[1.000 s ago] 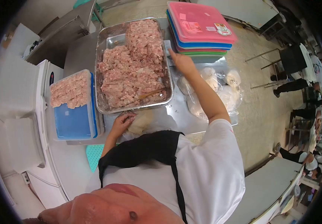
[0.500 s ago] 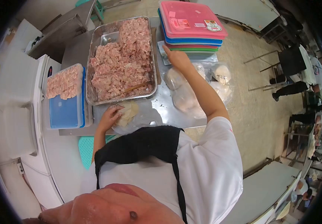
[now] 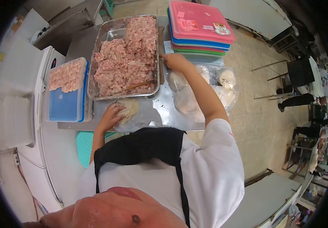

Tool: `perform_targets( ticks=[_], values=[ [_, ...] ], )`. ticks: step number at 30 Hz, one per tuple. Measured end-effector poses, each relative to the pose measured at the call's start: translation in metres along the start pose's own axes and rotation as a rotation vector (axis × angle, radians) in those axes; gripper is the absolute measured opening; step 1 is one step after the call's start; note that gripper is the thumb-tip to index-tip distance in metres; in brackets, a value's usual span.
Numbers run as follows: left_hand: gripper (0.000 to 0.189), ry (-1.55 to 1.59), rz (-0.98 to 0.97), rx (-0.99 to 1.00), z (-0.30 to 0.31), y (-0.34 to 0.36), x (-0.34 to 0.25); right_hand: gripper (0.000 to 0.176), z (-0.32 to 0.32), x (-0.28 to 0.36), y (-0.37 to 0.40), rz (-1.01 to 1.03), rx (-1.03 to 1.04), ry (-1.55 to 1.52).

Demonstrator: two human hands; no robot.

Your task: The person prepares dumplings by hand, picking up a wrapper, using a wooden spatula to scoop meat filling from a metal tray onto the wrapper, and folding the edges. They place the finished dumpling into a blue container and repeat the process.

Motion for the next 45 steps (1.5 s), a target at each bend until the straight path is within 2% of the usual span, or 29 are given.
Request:
perform_targets(
  ticks=[1,5,10,13,16,18,22,23,26,27,30,33,36,38,42,45],
  values=[
    [0.040,0.012,0.001,-0.003,0.000,-0.001,-0.001,0.045,-0.006,-0.002,-0.005,-0.011,0.039,-0.018],
    [0.038,0.013,-0.006,-0.031,0.001,0.001,0.001,0.045,-0.027,-0.016,-0.018,-0.045,-0.015,-0.063],
    [0.039,-0.037,-0.044,-0.082,-0.005,0.008,0.012,0.043,0.001,0.000,0.002,-0.114,-0.073,-0.079],
    [0.039,-0.020,-0.069,-0.071,-0.001,0.006,0.003,0.037,0.028,0.015,0.020,0.052,-0.409,-0.056],
    [0.035,-0.106,-0.126,-0.092,0.000,0.005,-0.012,0.029,0.053,0.048,0.032,0.191,-0.580,-0.086],
    [0.029,-0.161,-0.166,-0.161,-0.002,0.004,-0.016,0.028,0.057,0.077,0.037,0.281,-0.454,-0.122],
    [0.023,-0.108,-0.060,-0.102,-0.006,0.000,0.003,0.027,0.033,0.117,0.034,0.507,-0.213,-0.063],
    [0.021,-0.075,-0.050,-0.113,-0.005,0.000,0.007,0.024,0.018,0.118,0.030,0.545,-0.218,0.014],
    [0.020,0.053,0.042,-0.195,0.005,0.001,0.006,0.025,0.008,0.136,0.026,0.368,0.212,0.083],
    [0.020,0.102,0.083,-0.230,0.009,0.001,0.005,0.025,0.003,0.137,0.024,0.378,0.217,0.080],
    [0.020,0.099,0.008,-0.286,0.018,0.002,0.005,0.024,-0.017,0.135,0.018,0.405,0.227,0.085],
    [0.018,0.178,0.116,-0.277,0.024,0.002,0.008,0.023,-0.016,0.143,0.012,0.414,0.233,0.083],
    [0.019,0.233,0.144,-0.381,0.031,0.008,0.011,0.023,-0.009,0.157,0.005,0.376,0.254,-0.017],
    [0.017,0.251,0.123,-0.402,0.032,0.007,0.016,0.024,-0.020,0.162,-0.003,0.353,0.232,-0.132],
    [0.020,0.406,-0.016,-0.461,0.043,0.005,-0.002,0.022,-0.029,0.204,0.005,0.296,0.075,-0.113],
    [0.025,0.801,0.220,-0.330,0.031,0.001,0.013,0.025,-0.030,0.219,0.010,0.275,0.080,-0.241]
  ],
)
Point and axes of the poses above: each hand's wrist, its own y-axis away from the middle knuckle, its own z-axis out of the back of the hand, x = y × z, the point moved 3 cm from there along -y, towards the middle knuckle, and after that the axes turned 11 degrees about -x, right-handed, at the moved point
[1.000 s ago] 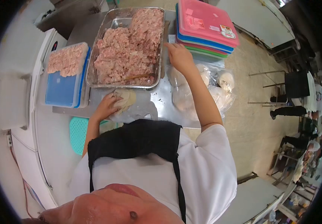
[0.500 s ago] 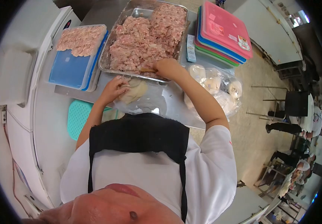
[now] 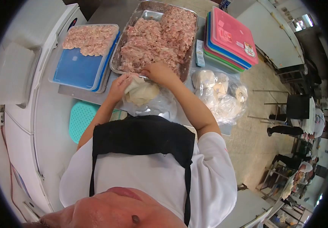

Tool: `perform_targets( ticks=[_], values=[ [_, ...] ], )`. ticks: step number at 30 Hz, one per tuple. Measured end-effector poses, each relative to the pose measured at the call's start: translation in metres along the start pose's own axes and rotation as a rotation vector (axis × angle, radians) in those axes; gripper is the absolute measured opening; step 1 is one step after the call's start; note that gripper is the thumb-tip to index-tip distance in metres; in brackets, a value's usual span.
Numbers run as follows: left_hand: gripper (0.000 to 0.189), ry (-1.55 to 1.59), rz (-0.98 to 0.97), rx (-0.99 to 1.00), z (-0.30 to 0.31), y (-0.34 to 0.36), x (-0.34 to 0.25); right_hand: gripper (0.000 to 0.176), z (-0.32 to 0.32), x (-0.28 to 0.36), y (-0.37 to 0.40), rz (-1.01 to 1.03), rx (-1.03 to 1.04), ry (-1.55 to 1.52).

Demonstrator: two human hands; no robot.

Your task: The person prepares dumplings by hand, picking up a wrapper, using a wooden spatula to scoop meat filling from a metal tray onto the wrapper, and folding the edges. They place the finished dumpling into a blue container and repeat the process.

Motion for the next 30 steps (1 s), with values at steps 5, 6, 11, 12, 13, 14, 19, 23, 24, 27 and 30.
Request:
perform_targets(
  ticks=[5,6,11,12,13,14,19,23,24,27,30],
  values=[
    [0.033,0.881,0.452,-0.187,-0.012,-0.011,-0.012,0.029,0.035,-0.016,0.021,-0.314,-0.148,-0.440],
    [0.035,0.983,0.487,-0.228,-0.015,-0.014,-0.020,0.030,0.043,-0.016,0.027,-0.367,-0.213,-0.480],
    [0.043,1.048,0.346,-0.176,-0.032,-0.051,-0.042,0.030,0.041,-0.011,0.041,-0.283,-0.457,-0.483],
    [0.047,1.051,0.318,-0.199,-0.037,-0.051,-0.067,0.031,0.038,-0.007,0.044,-0.193,-0.510,-0.447],
    [0.051,1.055,0.291,-0.224,-0.041,-0.051,-0.082,0.030,0.038,-0.004,0.047,-0.165,-0.523,-0.344],
    [0.061,1.109,0.331,-0.157,-0.038,-0.056,-0.083,0.029,0.038,-0.002,0.051,-0.139,-0.533,-0.243],
    [0.056,1.113,0.317,-0.323,-0.002,-0.084,-0.040,0.030,0.079,-0.015,0.063,-0.175,-0.179,0.108],
    [0.035,0.899,0.182,-0.445,0.019,-0.097,-0.031,0.032,0.053,-0.029,0.057,-0.267,0.073,0.498],
    [0.034,0.882,0.188,-0.434,0.020,-0.098,-0.031,0.032,0.047,-0.026,0.058,-0.230,0.051,0.440],
    [0.032,0.830,0.139,-0.380,0.023,-0.100,-0.024,0.035,0.035,-0.026,0.060,-0.167,0.001,0.202],
    [0.032,0.825,0.169,-0.359,0.021,-0.099,-0.016,0.038,0.038,-0.039,0.063,-0.268,-0.025,-0.157]
  ],
)
Point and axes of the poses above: each hand's wrist, its own y-axis away from the middle knuckle, its own z-axis out of the back of the hand, x = y × z, the point moved 3 cm from there along -y, towards the middle knuckle, and after that the axes turned 11 degrees about -x, right-handed, at the moved point
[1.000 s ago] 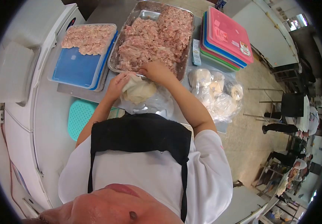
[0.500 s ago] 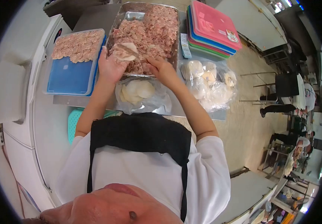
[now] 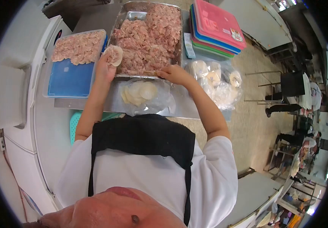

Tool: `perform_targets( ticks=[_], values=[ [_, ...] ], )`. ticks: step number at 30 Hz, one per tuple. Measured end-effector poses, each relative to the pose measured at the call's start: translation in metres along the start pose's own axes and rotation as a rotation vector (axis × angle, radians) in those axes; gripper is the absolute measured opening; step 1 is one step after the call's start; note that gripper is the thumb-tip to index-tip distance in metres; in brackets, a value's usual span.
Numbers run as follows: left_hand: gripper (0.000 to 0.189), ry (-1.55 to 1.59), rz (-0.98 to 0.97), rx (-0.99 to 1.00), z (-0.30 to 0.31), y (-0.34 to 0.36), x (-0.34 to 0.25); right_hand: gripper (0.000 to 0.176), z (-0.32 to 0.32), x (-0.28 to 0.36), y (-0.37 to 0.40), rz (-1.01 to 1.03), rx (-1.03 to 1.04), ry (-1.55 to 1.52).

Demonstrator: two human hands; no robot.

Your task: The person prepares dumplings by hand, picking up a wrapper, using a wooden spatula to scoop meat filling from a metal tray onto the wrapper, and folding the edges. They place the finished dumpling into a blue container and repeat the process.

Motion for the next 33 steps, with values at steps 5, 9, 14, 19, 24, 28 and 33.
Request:
perform_targets(
  ticks=[5,9,14,19,24,28,33],
  values=[
    [0.040,0.140,0.218,-0.011,-0.025,0.019,0.015,0.039,0.001,0.001,-0.010,-0.281,-0.065,-0.309],
    [0.062,0.271,0.292,0.129,-0.066,0.044,0.010,0.029,-0.005,0.027,-0.015,0.136,-0.380,-0.179],
    [0.080,0.210,0.249,-0.012,-0.055,0.037,0.003,0.021,0.032,0.042,-0.001,0.270,-0.295,0.272],
    [0.072,0.107,0.263,-0.112,-0.048,0.024,0.009,0.025,0.024,0.066,0.001,0.232,-0.336,0.265],
    [0.044,0.224,0.255,0.337,-0.044,0.004,0.003,0.029,0.060,0.053,-0.009,0.342,-0.403,-0.033],
    [0.045,-0.408,0.012,0.467,-0.060,0.033,-0.011,0.033,0.062,0.034,-0.007,-0.054,-0.242,-0.183],
    [0.070,-1.118,-0.512,0.567,-0.059,0.025,-0.020,0.033,0.069,0.040,-0.003,-0.077,-0.167,-0.277]
  ],
)
Point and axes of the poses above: each hand's wrist, its own y-axis away from the middle knuckle, its own z-axis out of the back of the hand, x = y × z, the point moved 3 cm from there along -y, towards the middle knuckle, and after that the axes turned 11 degrees about -x, right-handed, at the moved point
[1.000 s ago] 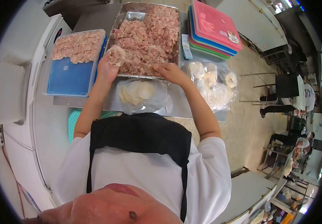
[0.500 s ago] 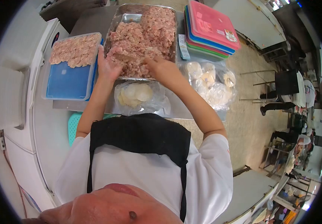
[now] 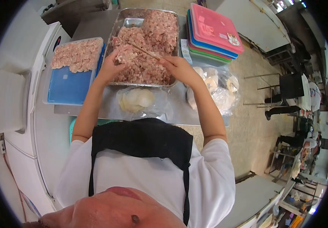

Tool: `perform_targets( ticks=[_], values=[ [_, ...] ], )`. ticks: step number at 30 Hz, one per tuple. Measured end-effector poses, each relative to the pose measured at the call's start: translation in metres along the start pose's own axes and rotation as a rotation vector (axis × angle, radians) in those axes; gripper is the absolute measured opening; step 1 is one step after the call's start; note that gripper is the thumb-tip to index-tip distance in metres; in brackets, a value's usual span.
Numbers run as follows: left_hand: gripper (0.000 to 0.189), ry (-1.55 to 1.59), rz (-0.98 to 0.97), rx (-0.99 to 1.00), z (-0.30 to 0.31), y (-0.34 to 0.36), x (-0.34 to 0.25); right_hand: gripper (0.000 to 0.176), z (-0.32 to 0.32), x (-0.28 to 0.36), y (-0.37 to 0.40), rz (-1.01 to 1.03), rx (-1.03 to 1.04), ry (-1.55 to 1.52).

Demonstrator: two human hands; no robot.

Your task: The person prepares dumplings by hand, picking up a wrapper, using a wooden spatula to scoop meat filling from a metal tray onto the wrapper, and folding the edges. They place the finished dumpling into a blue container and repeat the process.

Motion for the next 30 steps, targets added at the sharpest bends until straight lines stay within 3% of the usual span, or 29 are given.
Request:
perform_targets(
  ticks=[6,9,12,15,18,21,24,27,30],
  values=[
    [0.080,-0.118,-0.176,0.038,0.000,0.001,-0.016,0.034,0.018,0.007,0.009,-0.019,-0.064,0.050],
    [0.083,-0.176,-0.081,0.159,0.000,0.002,-0.034,0.033,0.017,0.017,0.018,0.010,0.005,0.081],
    [0.087,-0.065,-0.140,0.147,-0.002,0.005,-0.047,0.032,0.017,0.024,0.025,0.279,0.020,0.051],
    [0.091,-0.100,-0.145,0.102,0.001,0.004,-0.041,0.031,0.030,0.017,0.025,0.116,-0.042,0.005],
    [0.094,-0.049,-0.168,0.089,0.000,0.007,-0.048,0.031,0.036,0.015,0.020,-0.087,-0.034,0.149],
    [0.097,-0.114,-0.136,0.120,-0.003,0.006,-0.047,0.031,0.027,0.015,0.019,-0.061,0.053,0.095],
    [0.098,-0.172,-0.181,0.111,-0.001,0.008,-0.050,0.031,0.032,0.029,0.024,0.065,0.006,0.098],
    [0.082,-0.054,-0.320,0.023,-0.002,0.011,-0.058,0.030,0.036,0.032,0.027,0.264,-0.043,0.084],
    [0.056,-0.166,-0.324,0.213,0.000,0.008,-0.065,0.031,0.027,0.037,0.029,0.380,-0.053,0.174]
  ],
)
Point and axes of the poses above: each hand's wrist, its own y-axis away from the middle knuckle, its own z-axis out of the back of the hand, x = y × z, the point moved 3 cm from there along -y, towards the middle knuckle, and after that the axes turned 11 degrees about -x, right-handed, at the moved point
